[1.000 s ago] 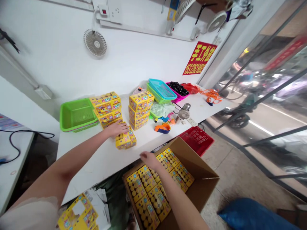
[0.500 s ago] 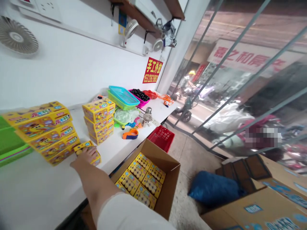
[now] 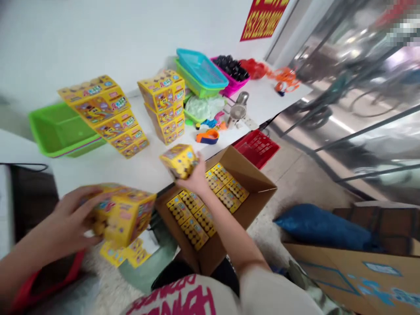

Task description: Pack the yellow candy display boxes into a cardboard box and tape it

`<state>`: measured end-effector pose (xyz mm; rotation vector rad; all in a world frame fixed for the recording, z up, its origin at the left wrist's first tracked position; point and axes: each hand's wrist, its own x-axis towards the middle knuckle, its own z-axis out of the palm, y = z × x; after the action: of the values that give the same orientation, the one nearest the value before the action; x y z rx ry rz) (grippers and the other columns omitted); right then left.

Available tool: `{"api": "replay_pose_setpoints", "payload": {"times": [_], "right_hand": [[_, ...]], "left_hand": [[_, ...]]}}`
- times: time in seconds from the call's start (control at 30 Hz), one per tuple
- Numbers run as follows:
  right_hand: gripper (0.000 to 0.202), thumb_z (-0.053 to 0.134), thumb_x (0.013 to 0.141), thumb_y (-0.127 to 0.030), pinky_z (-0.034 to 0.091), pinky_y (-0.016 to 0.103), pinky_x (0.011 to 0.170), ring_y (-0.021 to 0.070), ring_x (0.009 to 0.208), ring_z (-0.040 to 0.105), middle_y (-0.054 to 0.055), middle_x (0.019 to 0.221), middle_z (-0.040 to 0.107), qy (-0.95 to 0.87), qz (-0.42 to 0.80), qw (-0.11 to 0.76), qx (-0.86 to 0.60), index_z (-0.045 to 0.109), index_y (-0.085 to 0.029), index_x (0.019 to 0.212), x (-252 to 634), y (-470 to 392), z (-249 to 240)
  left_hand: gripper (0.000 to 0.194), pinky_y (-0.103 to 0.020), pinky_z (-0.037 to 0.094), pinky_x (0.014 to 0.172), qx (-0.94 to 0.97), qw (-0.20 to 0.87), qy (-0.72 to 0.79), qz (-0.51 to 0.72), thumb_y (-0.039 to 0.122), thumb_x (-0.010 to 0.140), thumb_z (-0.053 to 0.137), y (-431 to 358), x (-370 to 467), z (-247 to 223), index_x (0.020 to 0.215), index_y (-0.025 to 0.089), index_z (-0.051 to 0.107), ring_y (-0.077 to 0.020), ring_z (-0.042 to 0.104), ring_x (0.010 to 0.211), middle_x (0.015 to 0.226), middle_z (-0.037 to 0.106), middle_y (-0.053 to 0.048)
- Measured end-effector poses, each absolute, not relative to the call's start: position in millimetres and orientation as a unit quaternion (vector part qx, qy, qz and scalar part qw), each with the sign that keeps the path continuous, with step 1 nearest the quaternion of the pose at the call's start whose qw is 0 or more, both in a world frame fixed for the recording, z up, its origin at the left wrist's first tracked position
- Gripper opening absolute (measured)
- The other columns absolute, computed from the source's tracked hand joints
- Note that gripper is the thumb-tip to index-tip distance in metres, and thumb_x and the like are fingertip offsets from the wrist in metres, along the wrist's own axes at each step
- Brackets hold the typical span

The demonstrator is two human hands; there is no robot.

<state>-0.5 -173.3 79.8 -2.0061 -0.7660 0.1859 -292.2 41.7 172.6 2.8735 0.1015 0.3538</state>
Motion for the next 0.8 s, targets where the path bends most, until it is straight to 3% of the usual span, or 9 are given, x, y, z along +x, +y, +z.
{"api": "replay_pose_setpoints", "payload": {"times": [0.03, 0.1, 0.23, 0.33, 0.5, 0.63, 0.8], "right_hand": [[0.126, 0.079, 0.054, -0.04, 0.03, 0.045, 0.115, 0.0301, 0.134, 0.034, 0.019, 0.142, 0.029, -0.303, 0.068, 0.479, -0.821, 0.002, -0.012, 0.15, -4.4, -207.3, 78.6], [0.121, 0.079, 0.053, -0.044, 0.029, 0.049, 0.114, 0.0321, 0.132, 0.034, 0.018, 0.137, 0.033, -0.25, 0.046, 0.453, -0.855, 0.013, -0.012, 0.149, -14.4, -270.0, 72.5], [0.112, 0.08, 0.045, -0.049, 0.035, 0.053, 0.109, 0.0343, 0.123, 0.041, 0.014, 0.127, 0.039, -0.116, 0.047, 0.389, -0.913, 0.03, -0.013, 0.138, -31.4, -356.0, 49.4], [0.116, 0.08, 0.041, -0.052, 0.036, 0.051, 0.109, 0.0344, 0.124, 0.04, 0.016, 0.129, 0.035, -0.018, 0.048, 0.392, -0.919, 0.024, -0.014, 0.135, -36.9, -384.4, 30.3], [0.117, 0.076, 0.038, -0.051, 0.032, 0.045, 0.113, 0.0344, 0.127, 0.037, 0.02, 0.131, 0.029, 0.024, 0.085, 0.377, -0.922, 0.019, -0.009, 0.132, -48.1, -388.4, 9.7], [0.119, 0.078, 0.041, -0.042, 0.035, 0.053, 0.109, 0.0385, 0.13, 0.033, 0.021, 0.134, 0.03, -0.039, 0.22, 0.252, -0.942, 0.018, -0.01, 0.138, -64.9, -372.1, 0.6], [0.125, 0.085, 0.043, -0.032, 0.038, 0.065, 0.1, 0.0371, 0.133, 0.03, 0.023, 0.141, 0.032, -0.114, 0.386, 0.039, -0.915, 0.017, -0.013, 0.146, -83.3, -338.8, -23.4]], "left_hand": [[0.1, -0.053, 0.044, 0.103, 0.987, 0.119, 0.002, 0.11, 0.036, 0.06, 0.069, 32.6, -268.2, 179.8, 0.151, 0.039, 0.028, -0.0354, 0.048, 0.122, 0.133, 0.046, -0.006], [0.092, -0.05, 0.04, 0.108, 0.987, 0.125, -0.053, 0.082, 0.031, 0.061, 0.071, 10.0, -214.6, 186.0, 0.146, 0.027, 0.038, -0.0354, 0.044, 0.127, 0.134, 0.047, -0.012], [0.077, -0.051, 0.027, 0.114, 0.978, 0.104, -0.181, 0.003, 0.032, 0.067, 0.071, -46.1, -127.9, 155.3, 0.138, 0.016, 0.046, -0.0342, 0.039, 0.132, 0.134, 0.047, -0.017], [0.077, -0.052, 0.023, 0.114, 0.964, 0.057, -0.256, -0.045, 0.026, 0.067, 0.074, -84.9, -98.8, 95.8, 0.138, 0.015, 0.046, -0.0348, 0.038, 0.13, 0.138, 0.045, -0.018], [0.08, -0.056, 0.027, 0.111, 0.948, 0.021, -0.27, -0.167, 0.014, 0.059, 0.079, -114.2, -107.6, -12.6, 0.134, 0.018, 0.05, -0.0356, 0.04, 0.127, 0.138, 0.049, -0.017], [0.078, -0.057, 0.026, 0.112, 0.948, 0.048, -0.183, -0.257, 0.009, 0.06, 0.078, -109.1, -131.8, -62.3, 0.134, 0.02, 0.053, -0.034, 0.04, 0.13, 0.14, 0.049, -0.016], [0.048, -0.063, 0.023, 0.113, 0.956, 0.054, -0.093, -0.274, 0.01, 0.088, 0.047, -107.1, -138.0, -92.9, 0.135, 0.022, 0.056, -0.0324, 0.037, 0.136, 0.145, 0.047, -0.015]]}}
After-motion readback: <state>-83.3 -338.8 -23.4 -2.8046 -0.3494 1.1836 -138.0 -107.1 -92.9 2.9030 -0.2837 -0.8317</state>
